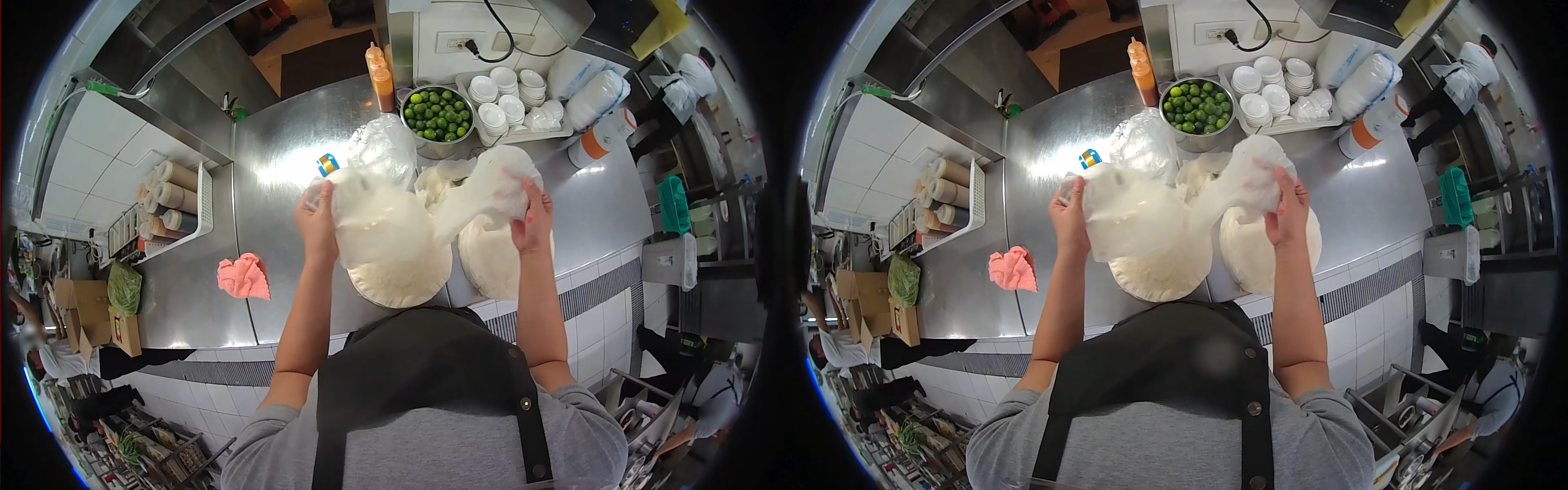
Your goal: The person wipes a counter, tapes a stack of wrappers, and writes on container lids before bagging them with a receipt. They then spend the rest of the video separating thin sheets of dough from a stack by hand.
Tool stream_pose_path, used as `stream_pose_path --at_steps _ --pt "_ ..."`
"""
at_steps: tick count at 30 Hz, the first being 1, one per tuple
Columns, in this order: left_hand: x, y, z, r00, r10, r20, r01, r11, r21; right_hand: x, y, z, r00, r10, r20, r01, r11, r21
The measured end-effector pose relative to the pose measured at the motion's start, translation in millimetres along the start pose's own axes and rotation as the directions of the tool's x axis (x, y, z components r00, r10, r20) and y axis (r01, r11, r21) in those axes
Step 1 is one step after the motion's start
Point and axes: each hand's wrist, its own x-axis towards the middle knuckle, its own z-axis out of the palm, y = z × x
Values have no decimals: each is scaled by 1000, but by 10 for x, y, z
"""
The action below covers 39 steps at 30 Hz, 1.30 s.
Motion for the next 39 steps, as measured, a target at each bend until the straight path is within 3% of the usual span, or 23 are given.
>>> stream_pose_path --at_steps 2,3,5,9,11,18,20,21,23,27,29,30,32,35,39 --pt "-1 32 -64 999 9 47 -10 1000 28 33 -114 -192 1000 24 -6 -24 980 -197" --pt "-22 36 -69 996 18 89 -23 998 56 30 -153 -216 1000 18 -17 -21 980 -198" --pt "-93 29 -39 994 12 105 -19 998 66 25 -263 -257 986 112 123 -62 932 -356" --pt "-151 -72 10 992 21 121 -30 997 68 -85 -417 -172 967 245 76 -168 829 -534" --pt "-146 -96 -7 991 13 136 -24 997 78 -183 -490 -17 968 214 132 -192 968 -162" --pt "-130 -102 -110 991 35 133 -49 993 104 -389 -633 -548 976 193 102 -197 980 28" --pt "-132 -149 -153 991 22 133 -38 992 122 -427 -450 -1055 960 239 -146 -254 963 -95" --pt "-131 -180 -170 992 11 127 -29 990 140 -451 -331 -1343 960 235 -153 -250 964 -92" --pt "-127 -273 -188 989 10 145 -30 990 137 -497 -61 -1851 880 268 -392 -430 800 -418" --pt "-162 -313 -108 982 6 189 -35 987 155 -598 179 -2064 858 186 -479 -398 829 -392" --pt "-194 -288 -63 981 14 196 -49 984 174 -720 132 -1744 967 27 -254 -180 776 -605" --pt "-207 -284 -33 980 26 197 -64 980 187 -743 157 -1783 966 22 -258 -179 775 -605" --pt "-233 -290 -2 978 19 206 -58 981 183 -760 211 -1870 992 -127 -29 35 478 -878" --pt "-242 -357 -60 975 9 222 -55 978 200 -804 128 -1779 995 -31 -100 -75 448 -891" --pt "-272 -362 -59 974 0 229 -49 977 208 -731 91 -1941 996 -78 -40 -8 365 -931"
